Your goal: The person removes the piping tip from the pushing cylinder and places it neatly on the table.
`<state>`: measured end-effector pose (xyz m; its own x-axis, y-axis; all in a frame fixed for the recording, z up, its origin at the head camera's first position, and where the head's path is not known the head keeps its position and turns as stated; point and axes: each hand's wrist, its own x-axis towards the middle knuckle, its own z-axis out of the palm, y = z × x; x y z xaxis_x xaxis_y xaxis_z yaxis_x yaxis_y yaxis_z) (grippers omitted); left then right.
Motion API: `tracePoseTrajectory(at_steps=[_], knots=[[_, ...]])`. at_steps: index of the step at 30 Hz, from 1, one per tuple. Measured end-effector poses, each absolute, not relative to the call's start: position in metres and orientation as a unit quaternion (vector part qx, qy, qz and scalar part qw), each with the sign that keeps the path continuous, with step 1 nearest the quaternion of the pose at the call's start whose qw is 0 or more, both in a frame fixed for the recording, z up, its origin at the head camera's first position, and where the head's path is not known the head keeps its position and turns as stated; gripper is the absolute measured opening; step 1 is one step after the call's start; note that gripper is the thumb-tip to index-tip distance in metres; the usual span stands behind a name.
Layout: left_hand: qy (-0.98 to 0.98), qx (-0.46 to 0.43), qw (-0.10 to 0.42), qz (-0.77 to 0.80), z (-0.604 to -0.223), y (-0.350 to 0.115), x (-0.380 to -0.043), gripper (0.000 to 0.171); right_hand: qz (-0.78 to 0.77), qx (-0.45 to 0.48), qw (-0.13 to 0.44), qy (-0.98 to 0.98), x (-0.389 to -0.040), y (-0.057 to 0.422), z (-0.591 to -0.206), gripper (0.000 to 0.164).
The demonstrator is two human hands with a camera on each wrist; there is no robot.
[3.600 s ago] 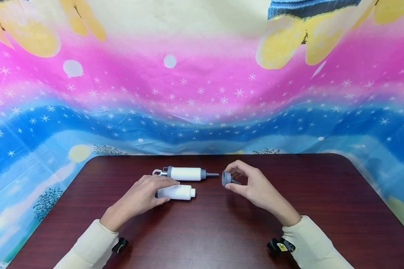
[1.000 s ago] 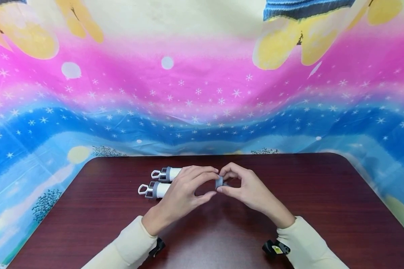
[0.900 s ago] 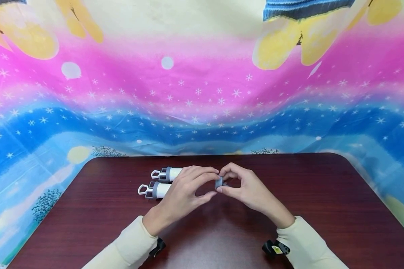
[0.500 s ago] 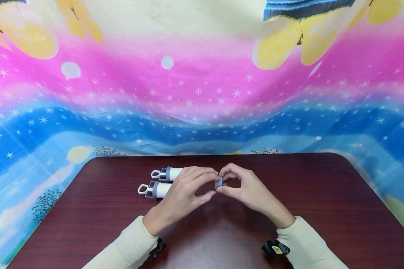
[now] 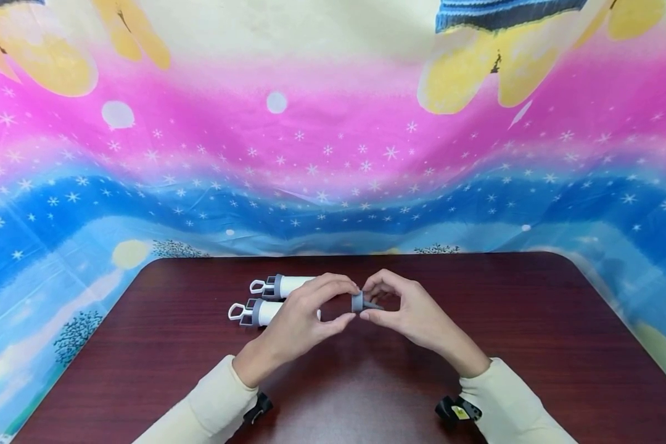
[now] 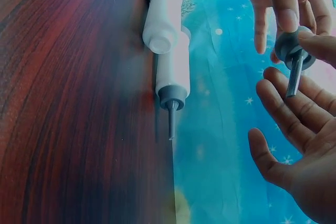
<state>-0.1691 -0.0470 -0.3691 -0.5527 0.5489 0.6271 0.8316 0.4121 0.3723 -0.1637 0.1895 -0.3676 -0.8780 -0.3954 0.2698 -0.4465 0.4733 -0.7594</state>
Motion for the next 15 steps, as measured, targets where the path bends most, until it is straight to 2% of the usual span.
tracePoseTrajectory(at_steps=[15], knots=[[-0.81,-0.393,0.152,-0.407,-0.3673,-0.0487,-0.167,0.035,0.455,0.25,0.038,-0.854,-0.1604,0.1931,-0.3688,0.025]])
